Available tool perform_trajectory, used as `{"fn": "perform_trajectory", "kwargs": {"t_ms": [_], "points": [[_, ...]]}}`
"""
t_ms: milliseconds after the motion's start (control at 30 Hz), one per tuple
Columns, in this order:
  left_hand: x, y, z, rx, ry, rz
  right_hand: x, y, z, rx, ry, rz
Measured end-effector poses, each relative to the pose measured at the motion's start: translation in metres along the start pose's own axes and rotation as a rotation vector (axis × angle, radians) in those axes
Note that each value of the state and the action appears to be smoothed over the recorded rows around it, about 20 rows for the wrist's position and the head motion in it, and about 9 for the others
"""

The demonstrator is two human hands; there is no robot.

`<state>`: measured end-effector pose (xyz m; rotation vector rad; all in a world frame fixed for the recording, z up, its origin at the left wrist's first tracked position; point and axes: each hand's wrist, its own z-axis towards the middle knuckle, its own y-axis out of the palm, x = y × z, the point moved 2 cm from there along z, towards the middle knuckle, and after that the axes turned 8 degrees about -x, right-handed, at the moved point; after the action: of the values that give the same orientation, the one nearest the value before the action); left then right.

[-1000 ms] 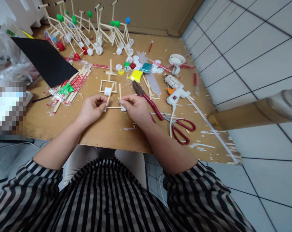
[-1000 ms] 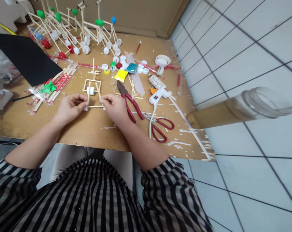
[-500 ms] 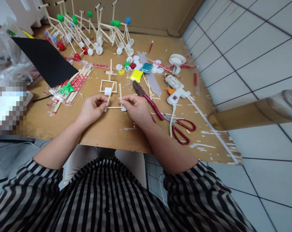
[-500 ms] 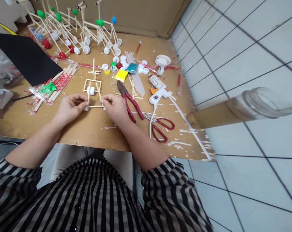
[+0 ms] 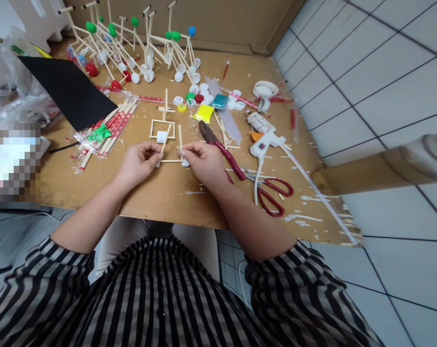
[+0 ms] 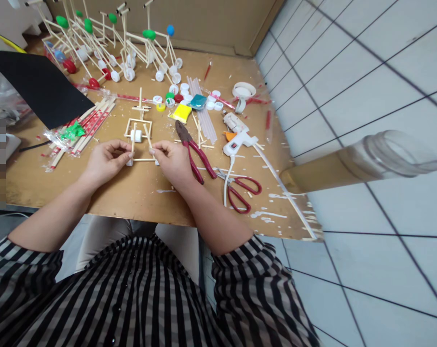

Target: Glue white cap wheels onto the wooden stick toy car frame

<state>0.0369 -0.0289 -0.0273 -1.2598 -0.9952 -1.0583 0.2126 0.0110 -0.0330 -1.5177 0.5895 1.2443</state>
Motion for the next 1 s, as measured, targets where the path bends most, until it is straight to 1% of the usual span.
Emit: {"fn": "perform_trajectory", "kwargs": {"t_ms": [167, 367, 767, 1000], "points": [[-0.0002, 0.0001, 0.0005, -0.001, 0.004, -0.006, 0.0011, -0.0004, 0.0006, 0.0, -0.027, 0.012], [-0.0023, -0.0003, 0.0004, -0.006, 0.005, 0.007, 0.0017, 0.0, 0.0008, -0.007, -0.008, 0.007], [-0.0033, -0.0001, 0.0004, -0.019, 0.023, 0.012, 0.0001, -0.0008, -0.0001, 0.007, -0.015, 0.02], [-0.0027, -0.0001, 0.0005, -0.007, 0.023, 0.007, -0.0011, -0.0007, -0.0004, 0.005, -0.009, 0.026]]}}
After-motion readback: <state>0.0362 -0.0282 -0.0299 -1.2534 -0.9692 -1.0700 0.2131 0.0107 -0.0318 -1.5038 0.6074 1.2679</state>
